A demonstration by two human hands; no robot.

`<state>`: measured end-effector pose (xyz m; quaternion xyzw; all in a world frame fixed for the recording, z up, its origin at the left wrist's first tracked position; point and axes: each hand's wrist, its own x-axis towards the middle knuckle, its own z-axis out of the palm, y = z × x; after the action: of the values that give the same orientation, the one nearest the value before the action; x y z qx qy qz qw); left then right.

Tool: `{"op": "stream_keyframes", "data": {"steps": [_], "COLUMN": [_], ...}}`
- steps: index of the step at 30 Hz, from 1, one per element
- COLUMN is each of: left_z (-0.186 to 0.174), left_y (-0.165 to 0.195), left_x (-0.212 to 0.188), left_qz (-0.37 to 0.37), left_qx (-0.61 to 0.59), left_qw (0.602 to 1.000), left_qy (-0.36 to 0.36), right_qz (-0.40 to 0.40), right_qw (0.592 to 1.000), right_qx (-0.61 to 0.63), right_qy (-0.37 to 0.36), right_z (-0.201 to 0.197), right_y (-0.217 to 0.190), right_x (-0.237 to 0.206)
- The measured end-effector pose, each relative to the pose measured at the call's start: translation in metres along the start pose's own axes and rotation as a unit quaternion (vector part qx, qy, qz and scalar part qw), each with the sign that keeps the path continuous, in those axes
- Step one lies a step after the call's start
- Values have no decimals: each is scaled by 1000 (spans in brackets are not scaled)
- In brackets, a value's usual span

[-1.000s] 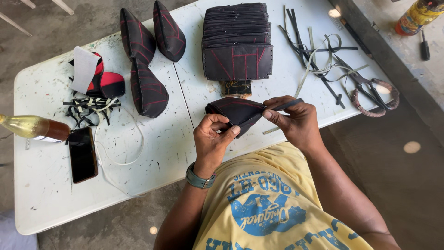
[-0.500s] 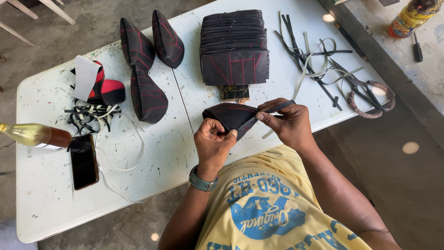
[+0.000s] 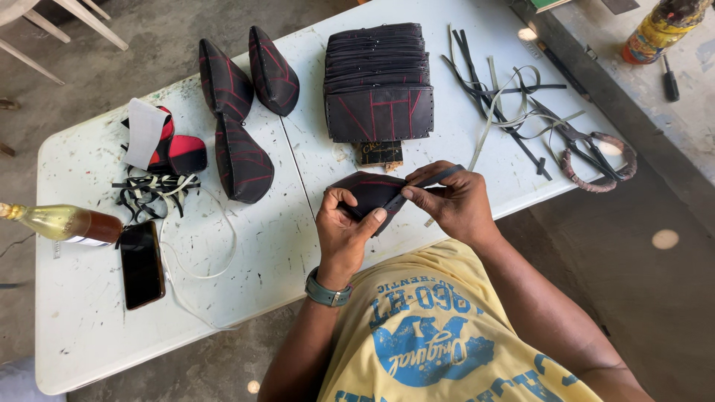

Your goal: The person assembles a black shoe upper with red stitching by inserting a white elastic band into the opening, trimming excess with scissors, and adjusting the fit. The person then picks up a second shoe upper and repeats the insertion and trimming process.

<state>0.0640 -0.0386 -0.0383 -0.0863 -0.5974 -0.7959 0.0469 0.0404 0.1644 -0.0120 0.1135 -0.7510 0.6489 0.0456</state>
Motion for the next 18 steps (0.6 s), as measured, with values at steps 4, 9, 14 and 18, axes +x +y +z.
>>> {"op": "stream_keyframes", "data": {"steps": [4, 9, 14, 18], "left_z": [1, 10, 13, 11], "left_y": [-6, -3, 3, 10], "left_x": [1, 5, 4, -2], "left_qz": [16, 9, -9, 40], "left_qx": [-48, 7, 3, 14], "left_qw": [999, 1000, 999, 998], "left_qy": [-9, 17, 43, 52], "right_qz": [1, 3, -2, -25], "right_qw": [1000, 1000, 999, 997], "right_qx": [12, 9, 27, 67], "right_qy": [2, 5, -42, 6], "right_z": [4, 10, 1, -25], "right_y": [0, 3, -1, -12], "right_x": [0, -1, 3, 9]}}
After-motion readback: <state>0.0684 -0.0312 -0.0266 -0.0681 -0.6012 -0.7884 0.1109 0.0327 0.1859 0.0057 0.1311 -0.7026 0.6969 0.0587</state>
